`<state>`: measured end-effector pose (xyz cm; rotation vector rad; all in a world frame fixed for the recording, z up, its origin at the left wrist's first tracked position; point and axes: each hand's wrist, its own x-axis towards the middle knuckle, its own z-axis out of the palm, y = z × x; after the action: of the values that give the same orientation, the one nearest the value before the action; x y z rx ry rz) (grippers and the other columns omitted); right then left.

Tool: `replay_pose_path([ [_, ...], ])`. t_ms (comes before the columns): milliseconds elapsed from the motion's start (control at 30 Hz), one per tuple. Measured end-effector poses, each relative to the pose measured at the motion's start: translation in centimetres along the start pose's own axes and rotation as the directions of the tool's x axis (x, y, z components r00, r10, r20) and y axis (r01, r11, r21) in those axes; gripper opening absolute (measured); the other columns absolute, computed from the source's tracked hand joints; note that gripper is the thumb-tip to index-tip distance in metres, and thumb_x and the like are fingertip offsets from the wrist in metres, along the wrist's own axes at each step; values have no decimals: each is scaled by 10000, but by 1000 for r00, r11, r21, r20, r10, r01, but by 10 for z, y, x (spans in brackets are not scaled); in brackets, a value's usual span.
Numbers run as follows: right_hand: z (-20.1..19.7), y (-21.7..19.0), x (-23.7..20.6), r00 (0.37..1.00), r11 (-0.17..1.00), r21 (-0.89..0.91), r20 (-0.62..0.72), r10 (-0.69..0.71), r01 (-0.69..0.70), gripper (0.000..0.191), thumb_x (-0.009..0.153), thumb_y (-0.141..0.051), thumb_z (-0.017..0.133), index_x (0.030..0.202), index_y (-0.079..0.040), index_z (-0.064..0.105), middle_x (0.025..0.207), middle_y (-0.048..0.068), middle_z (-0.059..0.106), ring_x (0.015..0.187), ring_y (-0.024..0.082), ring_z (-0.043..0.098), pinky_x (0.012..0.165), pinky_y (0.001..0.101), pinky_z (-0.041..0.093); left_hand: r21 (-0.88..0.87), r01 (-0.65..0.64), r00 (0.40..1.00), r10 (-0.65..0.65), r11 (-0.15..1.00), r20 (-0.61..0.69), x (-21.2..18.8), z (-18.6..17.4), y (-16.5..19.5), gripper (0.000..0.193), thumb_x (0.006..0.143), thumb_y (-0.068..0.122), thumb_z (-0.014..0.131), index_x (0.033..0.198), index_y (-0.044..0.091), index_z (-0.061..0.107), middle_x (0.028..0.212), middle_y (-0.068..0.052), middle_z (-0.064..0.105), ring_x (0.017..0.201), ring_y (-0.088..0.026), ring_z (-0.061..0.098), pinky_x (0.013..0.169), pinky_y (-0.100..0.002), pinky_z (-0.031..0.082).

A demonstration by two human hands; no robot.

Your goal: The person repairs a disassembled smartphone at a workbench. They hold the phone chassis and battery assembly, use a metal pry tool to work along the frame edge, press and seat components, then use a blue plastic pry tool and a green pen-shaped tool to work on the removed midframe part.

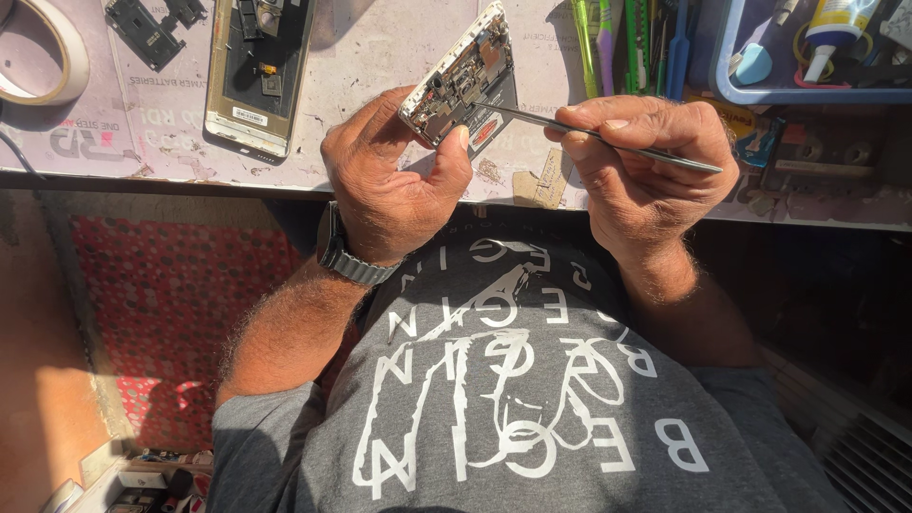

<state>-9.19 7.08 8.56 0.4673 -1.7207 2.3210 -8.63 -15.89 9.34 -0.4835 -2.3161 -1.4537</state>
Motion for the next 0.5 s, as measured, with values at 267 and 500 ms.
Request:
replay_pose_path([
  [267,1,4,-1,999,1000,-10,40,0,0,208,997,111,717,1107,-1,582,1083,253,719,1059,256,754,876,410,684,-14,25,1000,-25,1000,5,-1,1,-2,199,940,7,763,1117,-16,675,1004,-114,719,857,-188,765,736,-293,622],
  [500,0,5,3,999,999,30,49,-19,18,201,985,69,725,1114,4,585,1097,259,717,1042,249,752,886,410,676,-28,23,1000,-23,999,9,-1,1,-2,212,941,3,761,1133,-26,674,1013,-113,723,890,-196,769,744,-297,623],
])
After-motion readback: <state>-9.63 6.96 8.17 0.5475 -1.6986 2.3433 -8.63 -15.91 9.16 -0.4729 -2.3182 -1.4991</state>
